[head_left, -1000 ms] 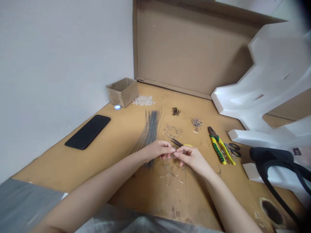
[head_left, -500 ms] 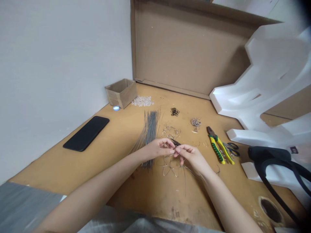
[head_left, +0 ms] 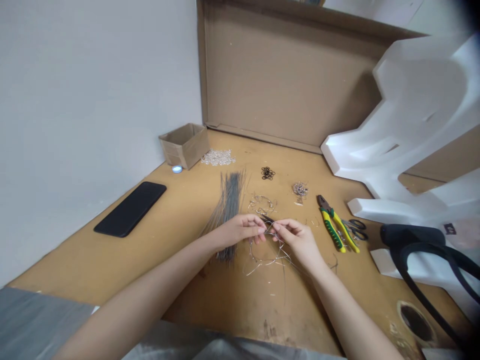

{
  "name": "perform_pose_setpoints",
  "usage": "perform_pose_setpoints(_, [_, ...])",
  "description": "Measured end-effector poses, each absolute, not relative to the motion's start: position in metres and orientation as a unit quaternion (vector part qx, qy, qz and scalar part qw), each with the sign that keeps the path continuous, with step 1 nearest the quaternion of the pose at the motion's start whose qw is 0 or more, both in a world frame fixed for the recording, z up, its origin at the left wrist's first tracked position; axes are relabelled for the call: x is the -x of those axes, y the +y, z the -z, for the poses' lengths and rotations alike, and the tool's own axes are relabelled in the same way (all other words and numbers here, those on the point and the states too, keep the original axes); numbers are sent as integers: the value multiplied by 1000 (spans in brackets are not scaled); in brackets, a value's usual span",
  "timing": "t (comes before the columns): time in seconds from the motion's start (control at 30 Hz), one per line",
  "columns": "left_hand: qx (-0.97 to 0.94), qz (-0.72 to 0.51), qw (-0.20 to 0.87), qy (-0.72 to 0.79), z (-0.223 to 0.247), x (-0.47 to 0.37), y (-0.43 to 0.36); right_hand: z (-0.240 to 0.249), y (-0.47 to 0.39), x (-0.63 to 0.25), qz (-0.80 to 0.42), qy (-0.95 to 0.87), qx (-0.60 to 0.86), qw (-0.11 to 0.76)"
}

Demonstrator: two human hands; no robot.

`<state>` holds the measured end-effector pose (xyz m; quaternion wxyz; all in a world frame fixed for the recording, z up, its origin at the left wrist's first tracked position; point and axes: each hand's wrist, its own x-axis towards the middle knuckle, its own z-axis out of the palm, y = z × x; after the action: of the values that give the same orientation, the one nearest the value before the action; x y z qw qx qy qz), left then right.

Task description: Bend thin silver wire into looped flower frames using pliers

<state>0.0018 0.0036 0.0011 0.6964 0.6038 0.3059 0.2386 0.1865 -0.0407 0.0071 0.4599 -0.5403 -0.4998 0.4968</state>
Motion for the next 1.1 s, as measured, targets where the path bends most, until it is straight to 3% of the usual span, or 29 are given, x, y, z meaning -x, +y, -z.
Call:
perform_pose_setpoints(0.33, [-604,-253,690,308,-1,-1,3,-9,-42,-186,-465,-515,553,461])
perform_pose_setpoints(0.63, [-611,-261,678,315,-1,-2,2,-14,-46,-183,-250,-673,538,441])
perform_pose_setpoints(0.8, [-628,-255,659,325,-9,-3,-2,-13,-48,-183,-265,-660,572,408])
perform_pose_setpoints(1.1, [-635,-260,655,316,-4,-4,0,-11,-48,-186,-249,-623,591,447])
